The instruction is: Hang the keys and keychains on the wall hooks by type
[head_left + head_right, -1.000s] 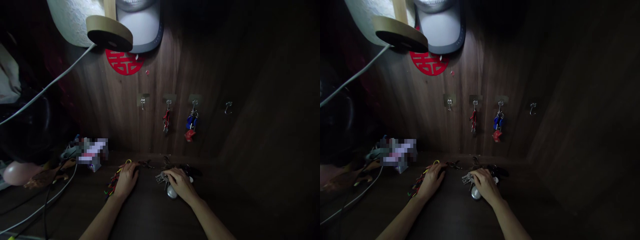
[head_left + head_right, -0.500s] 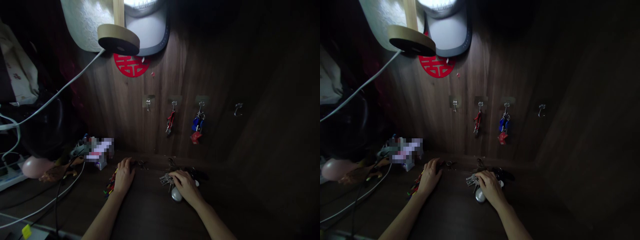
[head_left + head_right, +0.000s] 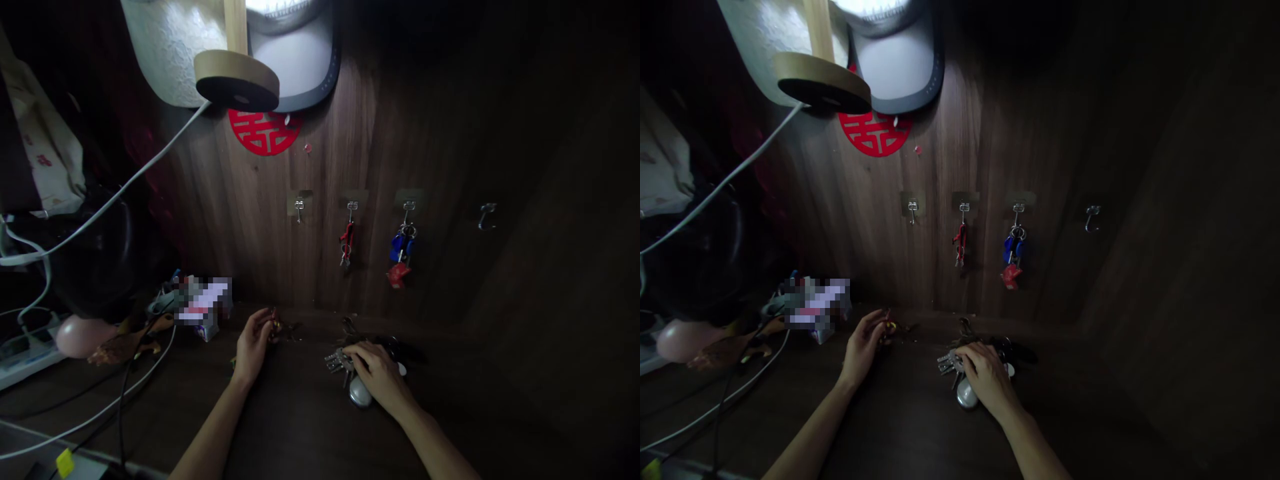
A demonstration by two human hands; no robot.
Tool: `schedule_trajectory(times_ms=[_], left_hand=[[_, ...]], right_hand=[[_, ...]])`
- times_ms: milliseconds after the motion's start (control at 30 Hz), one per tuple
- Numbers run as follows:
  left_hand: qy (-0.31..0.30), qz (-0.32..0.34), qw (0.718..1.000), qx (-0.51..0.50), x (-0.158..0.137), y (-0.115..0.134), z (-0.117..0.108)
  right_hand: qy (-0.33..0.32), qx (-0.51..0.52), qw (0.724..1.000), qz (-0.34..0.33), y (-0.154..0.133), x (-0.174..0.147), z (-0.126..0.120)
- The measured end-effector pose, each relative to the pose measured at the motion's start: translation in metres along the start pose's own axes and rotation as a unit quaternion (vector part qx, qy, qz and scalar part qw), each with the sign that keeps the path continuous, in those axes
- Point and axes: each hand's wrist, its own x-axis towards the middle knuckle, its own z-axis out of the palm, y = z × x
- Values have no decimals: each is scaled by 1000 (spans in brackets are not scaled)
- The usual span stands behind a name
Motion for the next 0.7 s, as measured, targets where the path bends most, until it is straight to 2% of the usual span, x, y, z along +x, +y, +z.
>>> schedule_trajectory(times_ms=[100, 233, 400, 500, 600, 700], left_hand=[[5, -62, 988, -142, 2, 2, 4], [-8, -99, 973, -207, 3, -1, 6], [-53, -78, 988, -118, -1, -4, 12], [-48, -55, 995, -69, -1, -4, 14], [-23, -40, 996, -82, -2, 0, 16], [-29, -42, 994, -96, -5, 4, 18]], right_hand=[[-4, 3, 1000, 6, 0, 1, 0], [-4, 2, 1000, 4, -1, 3, 0], [11, -7, 1000, 1, -4, 5, 0], [14, -8, 1000, -3, -6, 5, -1], [24, -12, 1000, -6, -8, 6, -1], [48, -9, 999, -19, -11, 8, 0]])
